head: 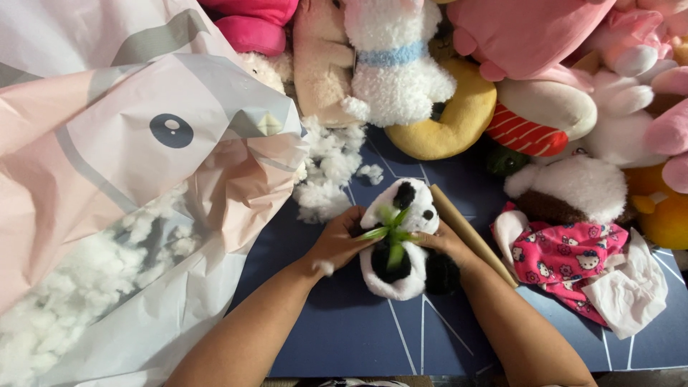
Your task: The person stuffs a small panda plush toy with white synthetic filling, repeatedly adding and compressing the material by hand. They use a cardboard tube to push the filling deeper into the toy's body and head.
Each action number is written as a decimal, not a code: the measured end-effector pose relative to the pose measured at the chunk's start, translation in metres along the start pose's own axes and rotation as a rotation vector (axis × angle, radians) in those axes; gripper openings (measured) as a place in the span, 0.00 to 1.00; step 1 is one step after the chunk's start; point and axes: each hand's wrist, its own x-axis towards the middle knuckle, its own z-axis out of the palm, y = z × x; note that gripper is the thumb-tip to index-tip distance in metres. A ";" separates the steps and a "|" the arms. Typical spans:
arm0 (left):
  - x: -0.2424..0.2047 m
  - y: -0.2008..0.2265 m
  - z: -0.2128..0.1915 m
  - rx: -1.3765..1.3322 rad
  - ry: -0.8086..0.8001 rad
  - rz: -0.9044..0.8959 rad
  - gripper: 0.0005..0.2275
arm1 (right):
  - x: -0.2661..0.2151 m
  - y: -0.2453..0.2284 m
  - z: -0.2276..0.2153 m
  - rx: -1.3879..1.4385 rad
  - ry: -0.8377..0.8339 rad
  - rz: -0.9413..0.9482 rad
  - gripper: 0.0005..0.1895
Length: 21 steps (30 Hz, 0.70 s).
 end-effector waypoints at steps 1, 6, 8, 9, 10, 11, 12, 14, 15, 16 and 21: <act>0.001 -0.004 -0.003 -0.001 0.001 -0.001 0.08 | -0.001 0.005 0.002 0.000 0.000 0.002 0.19; 0.003 0.010 0.002 -0.094 0.058 0.012 0.09 | -0.009 -0.004 0.018 -0.079 0.025 0.092 0.32; 0.001 0.018 0.004 -0.056 0.058 0.005 0.09 | -0.006 -0.002 0.015 -0.055 0.037 0.105 0.31; 0.000 0.023 0.004 -0.015 0.056 0.000 0.09 | -0.005 0.000 0.014 -0.032 0.049 0.114 0.30; 0.001 0.021 0.004 -0.018 0.059 -0.002 0.09 | -0.003 0.003 0.011 -0.032 0.048 0.118 0.30; 0.001 0.019 0.003 -0.024 0.059 -0.023 0.09 | -0.001 0.006 0.009 0.003 0.065 0.132 0.28; 0.002 0.017 0.003 -0.032 0.059 -0.044 0.09 | 0.000 0.009 0.006 0.038 0.083 0.145 0.27; -0.001 0.032 0.007 0.009 0.075 -0.081 0.09 | 0.003 0.019 -0.002 0.051 0.094 0.157 0.27; -0.002 0.040 0.009 0.053 0.087 -0.116 0.09 | 0.005 0.023 -0.006 0.064 0.107 0.165 0.27; -0.002 0.041 0.011 0.053 0.088 -0.116 0.09 | 0.004 0.019 -0.004 0.065 0.106 0.166 0.27; -0.004 0.051 0.011 0.211 0.006 -0.142 0.15 | 0.003 0.012 0.000 0.051 0.103 0.158 0.24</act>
